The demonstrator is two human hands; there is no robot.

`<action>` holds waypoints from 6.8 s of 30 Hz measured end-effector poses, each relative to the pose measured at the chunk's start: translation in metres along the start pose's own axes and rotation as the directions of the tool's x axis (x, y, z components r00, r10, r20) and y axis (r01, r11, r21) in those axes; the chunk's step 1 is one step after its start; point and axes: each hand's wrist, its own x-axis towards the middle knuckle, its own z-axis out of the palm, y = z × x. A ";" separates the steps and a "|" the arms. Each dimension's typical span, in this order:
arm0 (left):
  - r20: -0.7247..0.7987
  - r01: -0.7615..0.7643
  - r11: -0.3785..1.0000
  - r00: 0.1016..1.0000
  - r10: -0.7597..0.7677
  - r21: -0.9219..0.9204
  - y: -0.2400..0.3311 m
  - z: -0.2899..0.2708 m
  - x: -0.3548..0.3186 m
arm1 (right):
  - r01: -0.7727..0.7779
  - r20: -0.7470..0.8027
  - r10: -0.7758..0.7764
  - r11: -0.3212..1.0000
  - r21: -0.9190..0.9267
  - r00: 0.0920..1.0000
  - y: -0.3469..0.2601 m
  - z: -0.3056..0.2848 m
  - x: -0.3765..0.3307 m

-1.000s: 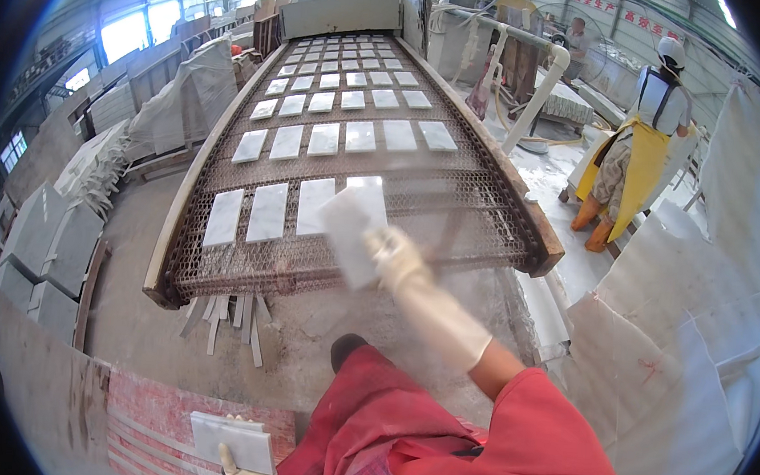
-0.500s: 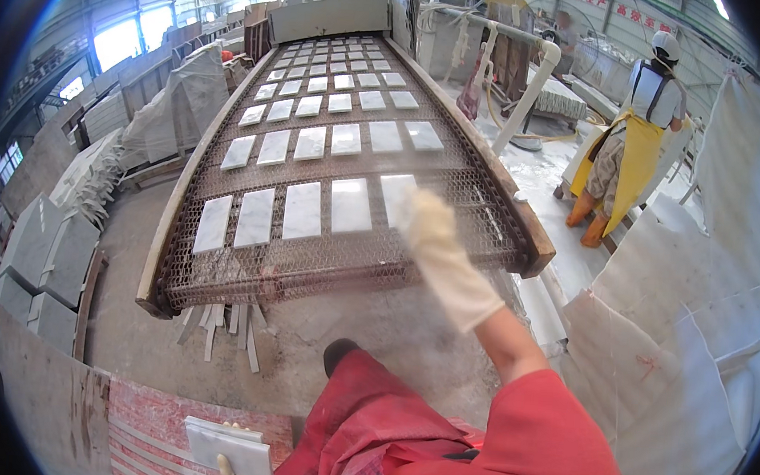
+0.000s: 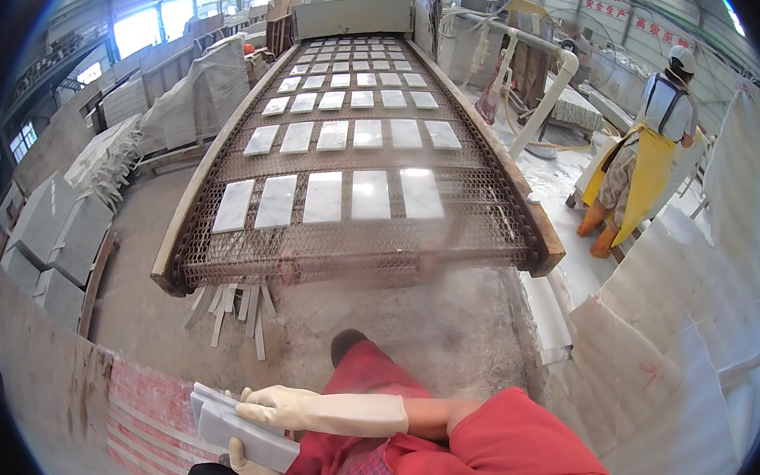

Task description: The person repeatedly picks up white rectangular tiles from a stack and places them onto a moving conveyor belt. The person wears gloves and a red shirt while performing the task in a factory setting.

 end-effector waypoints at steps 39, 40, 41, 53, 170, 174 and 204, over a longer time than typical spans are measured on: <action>-0.710 0.273 0.926 0.704 -0.007 0.261 -0.013 -0.042 0.022 | -0.122 -0.990 0.107 0.988 0.096 0.090 0.125 -0.450 -0.169; -0.709 0.271 0.926 0.705 -0.006 0.263 -0.012 -0.042 0.022 | -0.100 -0.993 0.088 0.992 0.079 0.080 0.123 -0.450 -0.167; -0.708 0.272 0.926 0.706 -0.007 0.262 -0.012 -0.042 0.021 | -0.078 -0.995 0.068 0.995 0.062 0.071 0.121 -0.450 -0.166; -0.707 0.266 0.934 0.707 -0.019 0.240 -0.012 -0.046 0.018 | -0.849 -0.997 -0.071 0.524 -0.072 0.041 0.023 -0.385 -0.166; -0.226 -0.060 0.992 0.974 0.033 -0.113 -0.017 -0.053 0.013 | 0.129 -0.319 0.115 0.747 0.652 0.941 0.023 -0.079 0.147; -0.255 -0.075 0.986 0.966 0.035 -0.149 -0.014 -0.054 0.012 | -0.098 -0.117 0.127 0.968 0.231 0.985 0.015 -0.051 0.101; -0.593 0.014 0.984 0.797 -0.117 -0.175 -0.022 -0.096 0.011 | 0.050 -0.378 0.078 0.948 0.315 0.923 0.034 -0.004 0.025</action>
